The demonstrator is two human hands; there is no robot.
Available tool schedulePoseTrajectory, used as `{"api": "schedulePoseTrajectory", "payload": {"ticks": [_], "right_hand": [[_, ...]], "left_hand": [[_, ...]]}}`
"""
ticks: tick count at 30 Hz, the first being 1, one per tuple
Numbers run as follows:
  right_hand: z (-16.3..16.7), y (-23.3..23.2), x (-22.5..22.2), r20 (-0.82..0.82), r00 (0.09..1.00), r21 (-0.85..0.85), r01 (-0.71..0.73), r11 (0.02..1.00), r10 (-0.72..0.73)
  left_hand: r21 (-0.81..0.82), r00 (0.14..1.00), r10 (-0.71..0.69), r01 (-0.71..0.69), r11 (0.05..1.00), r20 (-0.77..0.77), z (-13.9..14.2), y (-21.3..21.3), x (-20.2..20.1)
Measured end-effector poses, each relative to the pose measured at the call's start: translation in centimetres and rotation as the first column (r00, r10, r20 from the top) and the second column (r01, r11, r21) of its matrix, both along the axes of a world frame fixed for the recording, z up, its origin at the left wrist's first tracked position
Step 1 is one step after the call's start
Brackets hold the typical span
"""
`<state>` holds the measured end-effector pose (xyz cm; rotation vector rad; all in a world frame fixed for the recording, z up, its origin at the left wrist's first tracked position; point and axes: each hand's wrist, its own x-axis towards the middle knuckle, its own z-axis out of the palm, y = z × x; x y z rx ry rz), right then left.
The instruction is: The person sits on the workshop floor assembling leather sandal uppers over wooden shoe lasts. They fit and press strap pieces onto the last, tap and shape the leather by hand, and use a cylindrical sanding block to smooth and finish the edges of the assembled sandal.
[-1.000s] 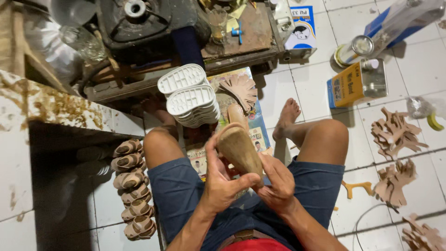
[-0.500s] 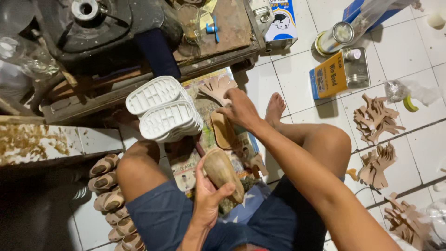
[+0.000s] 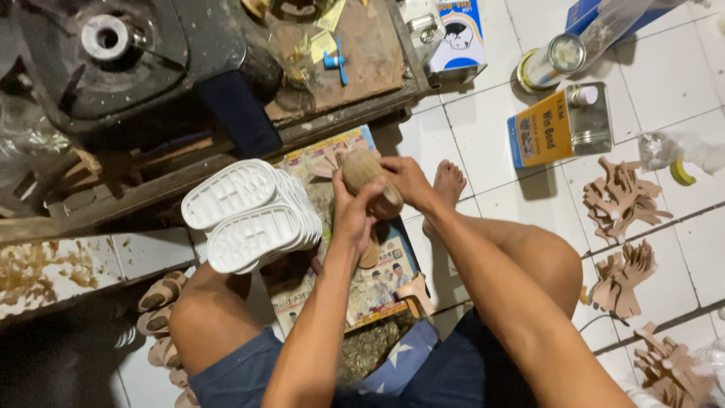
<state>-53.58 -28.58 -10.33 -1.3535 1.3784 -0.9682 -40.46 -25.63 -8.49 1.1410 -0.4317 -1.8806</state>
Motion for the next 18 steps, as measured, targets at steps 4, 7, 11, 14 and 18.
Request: {"api": "schedulePoseTrajectory", "payload": {"ticks": [4, 7, 11, 14, 18], "right_hand": [[1.2, 0.3, -1.8, 0.094, 0.94, 0.113, 0.317, 0.942, -0.328], [2.7, 0.7, -5.2, 0.198, 0.822, 0.061, 0.533, 0.844, -0.534], [5.0, 4.5, -8.4, -0.045, 0.906, -0.018, 0.42, 0.907, -0.42], [6.9, 10.4, -6.5, -0.294, 0.935, -0.222, 0.135, 0.966, -0.198], [9.2, 20.2, -0.6, -0.33, 0.926, -0.4, 0.04, 0.916, -0.184]], "left_hand": [[-0.049, 1.0, 0.023, -0.023, 0.999, -0.005, 0.4, -1.9, -0.9], [-0.049, 0.999, 0.029, -0.031, 0.998, -0.034, 0.4, -1.5, -1.0], [-0.083, 0.989, 0.036, -0.048, 0.995, -0.143, 2.1, -0.3, -0.6], [-0.165, 0.996, -0.01, -0.006, 0.986, -0.093, 5.4, 2.4, 0.7], [-0.449, 0.992, -0.103, 0.123, 0.885, 0.067, 10.8, 9.4, 3.0]]}}
